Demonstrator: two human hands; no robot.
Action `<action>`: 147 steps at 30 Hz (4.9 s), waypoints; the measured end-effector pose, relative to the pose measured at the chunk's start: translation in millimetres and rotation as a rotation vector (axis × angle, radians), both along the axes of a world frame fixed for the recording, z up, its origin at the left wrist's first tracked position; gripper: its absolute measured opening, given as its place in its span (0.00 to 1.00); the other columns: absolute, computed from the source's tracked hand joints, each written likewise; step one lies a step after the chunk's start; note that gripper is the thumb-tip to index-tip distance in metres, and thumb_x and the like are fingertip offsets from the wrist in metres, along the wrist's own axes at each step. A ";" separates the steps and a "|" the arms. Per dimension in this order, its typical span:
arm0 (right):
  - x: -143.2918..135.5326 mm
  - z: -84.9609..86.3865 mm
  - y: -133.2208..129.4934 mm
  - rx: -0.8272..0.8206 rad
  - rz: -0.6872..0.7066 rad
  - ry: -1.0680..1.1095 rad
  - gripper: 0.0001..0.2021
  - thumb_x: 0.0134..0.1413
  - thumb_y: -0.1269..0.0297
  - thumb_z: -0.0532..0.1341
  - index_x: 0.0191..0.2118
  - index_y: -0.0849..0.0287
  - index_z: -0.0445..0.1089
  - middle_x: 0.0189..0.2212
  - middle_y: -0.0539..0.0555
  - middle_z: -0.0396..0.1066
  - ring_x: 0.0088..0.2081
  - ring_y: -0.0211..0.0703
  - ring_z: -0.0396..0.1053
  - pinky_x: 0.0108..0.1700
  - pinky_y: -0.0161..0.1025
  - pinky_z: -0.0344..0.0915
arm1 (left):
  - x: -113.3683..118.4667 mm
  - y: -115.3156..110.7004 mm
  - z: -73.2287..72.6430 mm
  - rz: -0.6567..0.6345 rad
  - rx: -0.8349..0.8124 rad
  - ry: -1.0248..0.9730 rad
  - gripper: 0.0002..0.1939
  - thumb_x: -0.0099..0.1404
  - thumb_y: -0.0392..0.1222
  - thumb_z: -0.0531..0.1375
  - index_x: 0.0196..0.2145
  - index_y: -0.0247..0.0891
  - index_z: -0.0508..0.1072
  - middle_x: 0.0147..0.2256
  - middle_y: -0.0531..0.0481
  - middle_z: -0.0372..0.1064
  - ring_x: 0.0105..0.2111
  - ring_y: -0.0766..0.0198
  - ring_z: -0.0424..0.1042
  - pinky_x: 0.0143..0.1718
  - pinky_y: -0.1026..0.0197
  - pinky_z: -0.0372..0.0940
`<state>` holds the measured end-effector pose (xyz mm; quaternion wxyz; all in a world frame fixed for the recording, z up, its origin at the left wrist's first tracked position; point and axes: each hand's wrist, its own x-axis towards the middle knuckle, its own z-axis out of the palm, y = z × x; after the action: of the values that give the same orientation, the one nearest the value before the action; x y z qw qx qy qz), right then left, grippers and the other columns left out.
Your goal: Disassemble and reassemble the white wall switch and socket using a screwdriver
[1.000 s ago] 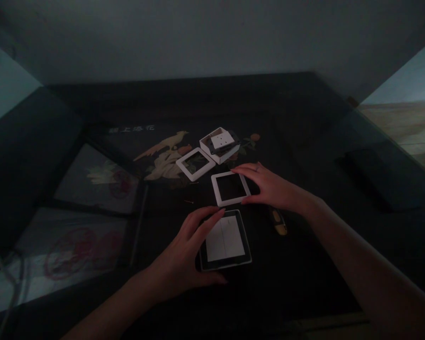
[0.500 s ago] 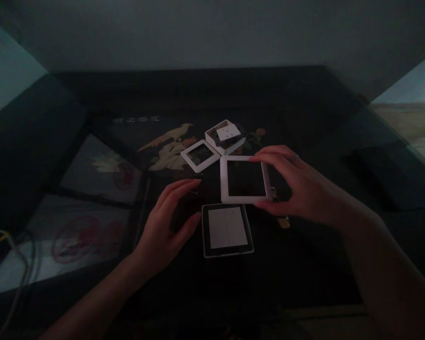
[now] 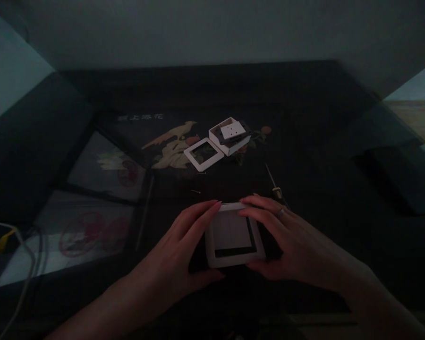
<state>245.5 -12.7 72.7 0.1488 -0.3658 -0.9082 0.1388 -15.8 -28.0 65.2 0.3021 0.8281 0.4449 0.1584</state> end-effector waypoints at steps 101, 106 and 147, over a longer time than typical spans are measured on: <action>-14.1 -12.9 -25.9 0.093 -0.195 0.589 0.20 0.60 0.72 0.62 0.58 0.52 0.67 0.50 0.56 0.64 0.53 0.46 0.70 0.55 0.39 0.73 | 3.8 6.3 -1.0 0.033 0.424 -0.387 0.16 0.67 0.47 0.65 0.50 0.38 0.73 0.48 0.44 0.69 0.46 0.60 0.75 0.46 0.61 0.75; -14.6 -15.7 -26.8 0.117 -0.196 0.603 0.22 0.59 0.72 0.63 0.58 0.52 0.68 0.49 0.56 0.65 0.51 0.49 0.70 0.53 0.44 0.76 | 4.3 4.2 -4.6 0.083 0.396 -0.404 0.15 0.67 0.47 0.65 0.50 0.42 0.74 0.50 0.44 0.69 0.47 0.58 0.76 0.47 0.57 0.77; -12.3 -23.4 -24.7 -0.580 -0.259 0.877 0.42 0.52 0.57 0.71 0.68 0.42 0.51 0.66 0.59 0.59 0.63 0.55 0.65 0.57 0.50 0.72 | -0.8 5.6 -12.6 -0.059 0.491 -0.426 0.28 0.68 0.49 0.63 0.63 0.50 0.63 0.62 0.43 0.64 0.66 0.49 0.59 0.60 0.44 0.68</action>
<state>233.2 -37.4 49.4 0.4226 -0.4085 -0.6329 0.5040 -16.6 -22.4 52.6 0.1843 0.8370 0.2959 0.4217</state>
